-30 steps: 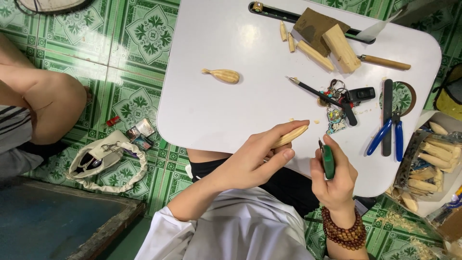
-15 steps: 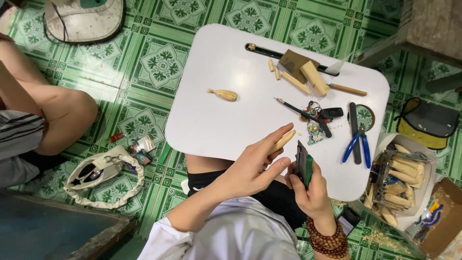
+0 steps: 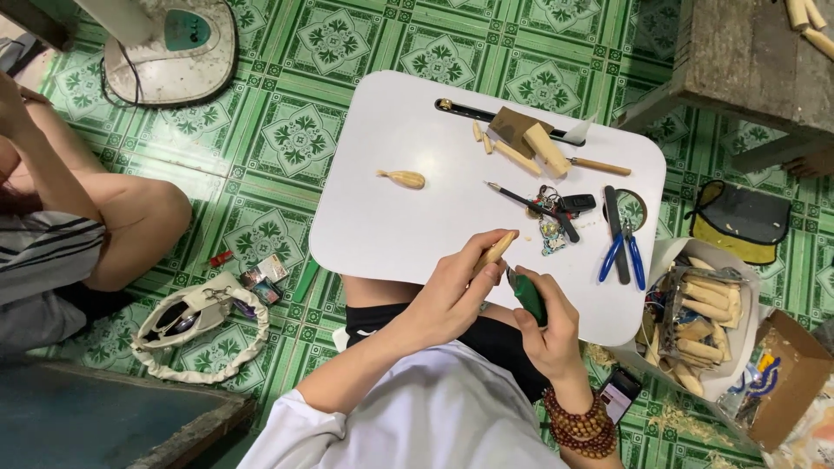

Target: Carving a small wooden object using a utility knife on a small table

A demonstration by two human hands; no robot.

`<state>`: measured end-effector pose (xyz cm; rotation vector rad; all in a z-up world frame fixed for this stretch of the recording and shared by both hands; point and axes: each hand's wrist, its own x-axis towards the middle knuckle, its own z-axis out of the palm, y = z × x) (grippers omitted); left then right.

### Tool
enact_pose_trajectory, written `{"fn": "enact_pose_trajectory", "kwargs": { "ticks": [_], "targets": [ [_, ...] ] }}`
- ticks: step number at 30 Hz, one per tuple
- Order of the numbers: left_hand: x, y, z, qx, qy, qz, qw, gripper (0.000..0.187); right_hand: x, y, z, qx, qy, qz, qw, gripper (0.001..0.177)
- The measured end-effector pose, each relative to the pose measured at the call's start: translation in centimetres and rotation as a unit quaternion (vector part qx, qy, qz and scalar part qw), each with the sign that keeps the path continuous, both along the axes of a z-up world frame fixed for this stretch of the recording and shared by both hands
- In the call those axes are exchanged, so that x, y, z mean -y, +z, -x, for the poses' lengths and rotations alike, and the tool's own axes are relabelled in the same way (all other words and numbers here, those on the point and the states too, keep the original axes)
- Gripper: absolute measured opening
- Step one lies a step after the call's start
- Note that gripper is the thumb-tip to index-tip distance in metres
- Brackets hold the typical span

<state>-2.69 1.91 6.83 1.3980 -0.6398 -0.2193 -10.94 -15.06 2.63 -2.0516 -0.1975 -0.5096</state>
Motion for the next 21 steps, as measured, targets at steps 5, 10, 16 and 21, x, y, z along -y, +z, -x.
{"fn": "enact_pose_trajectory", "kwargs": {
  "ticks": [5, 10, 16, 21],
  "targets": [
    [0.0, 0.5, 0.3, 0.009, -0.019, -0.018, 1.000, 0.041, 0.3, -0.5, 0.1, -0.003, -0.016, 0.036, 0.999, 0.045],
    [-0.5, -0.2, 0.5, 0.010, -0.036, -0.036, 0.999, 0.045, 1.0, -1.5, 0.1, 0.032, -0.015, 0.070, 0.997, 0.046],
    [-1.6, -0.1, 0.6, 0.049, -0.083, -0.052, 0.994, 0.058, 1.7, -1.7, 0.0, 0.093, -0.047, 0.164, 0.981, 0.047],
    [-1.7, 0.7, -0.1, 0.083, -0.096, -0.070, 0.990, 0.059, 2.6, -2.7, -0.4, 0.138, -0.047, 0.196, 0.970, 0.047]
  ]
}}
